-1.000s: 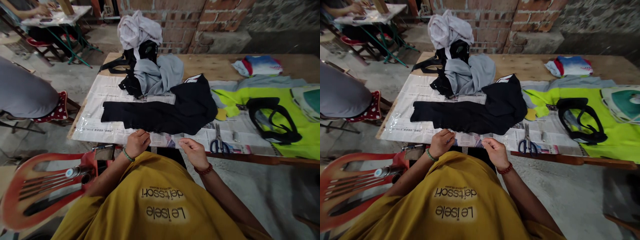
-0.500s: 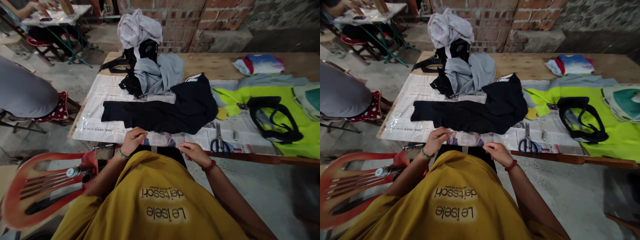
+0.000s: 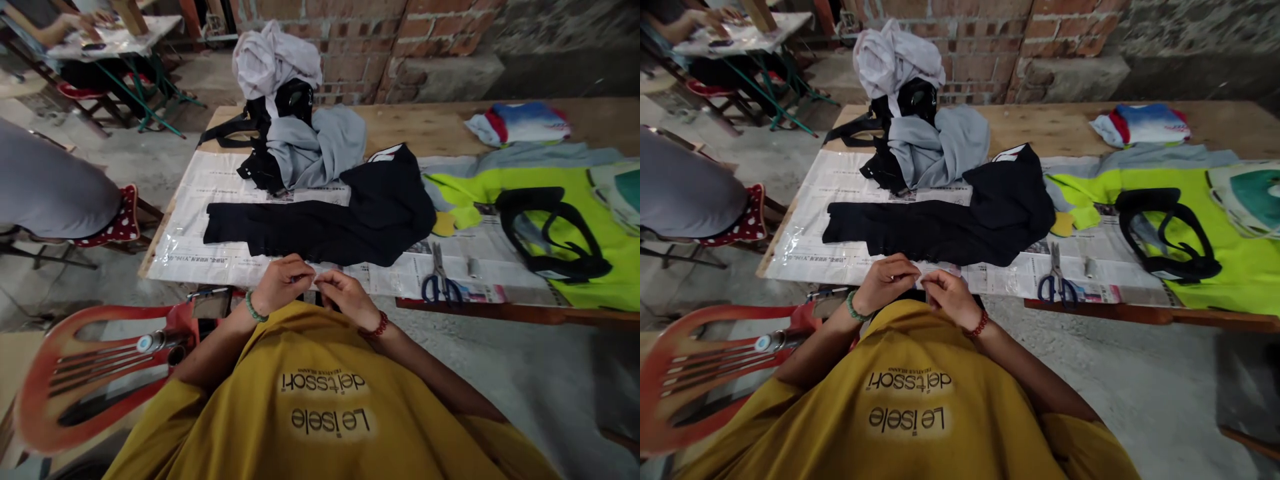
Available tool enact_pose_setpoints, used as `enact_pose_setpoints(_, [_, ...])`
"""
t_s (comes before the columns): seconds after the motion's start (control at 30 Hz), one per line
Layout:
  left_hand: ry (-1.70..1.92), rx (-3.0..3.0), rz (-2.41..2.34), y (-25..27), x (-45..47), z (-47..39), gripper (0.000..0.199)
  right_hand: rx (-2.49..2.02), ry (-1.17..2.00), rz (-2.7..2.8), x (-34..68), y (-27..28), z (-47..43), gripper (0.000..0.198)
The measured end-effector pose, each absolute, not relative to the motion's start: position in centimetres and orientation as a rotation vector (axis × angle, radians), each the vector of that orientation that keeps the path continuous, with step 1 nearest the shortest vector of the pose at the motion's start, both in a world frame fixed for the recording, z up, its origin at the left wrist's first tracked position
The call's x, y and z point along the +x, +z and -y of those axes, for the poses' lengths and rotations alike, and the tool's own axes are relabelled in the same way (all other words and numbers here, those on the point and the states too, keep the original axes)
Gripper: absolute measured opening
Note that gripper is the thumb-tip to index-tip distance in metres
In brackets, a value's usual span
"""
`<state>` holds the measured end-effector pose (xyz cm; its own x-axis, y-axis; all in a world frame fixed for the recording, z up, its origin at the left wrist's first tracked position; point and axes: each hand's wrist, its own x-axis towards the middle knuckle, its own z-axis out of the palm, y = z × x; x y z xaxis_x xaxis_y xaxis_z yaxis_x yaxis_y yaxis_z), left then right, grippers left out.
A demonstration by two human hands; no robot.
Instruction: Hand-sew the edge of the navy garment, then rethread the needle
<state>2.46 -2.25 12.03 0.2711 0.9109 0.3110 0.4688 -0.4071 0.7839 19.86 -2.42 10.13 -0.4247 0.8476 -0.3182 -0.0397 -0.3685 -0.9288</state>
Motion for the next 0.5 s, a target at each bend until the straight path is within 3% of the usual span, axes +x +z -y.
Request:
enact_pose_setpoints(0.2, [1.007,1.744,-1.178,11.8,2.5,2.4,0.015,-1.122,1.832,0.967,20.4,9.3,2.9,0.025])
enact_pose_setpoints(0.5, [0.969,0.603,-0.945,10.6,3.7,1.8,0.024,-1.173,1.938,0.818,20.7,8.8,3.4,0.032])
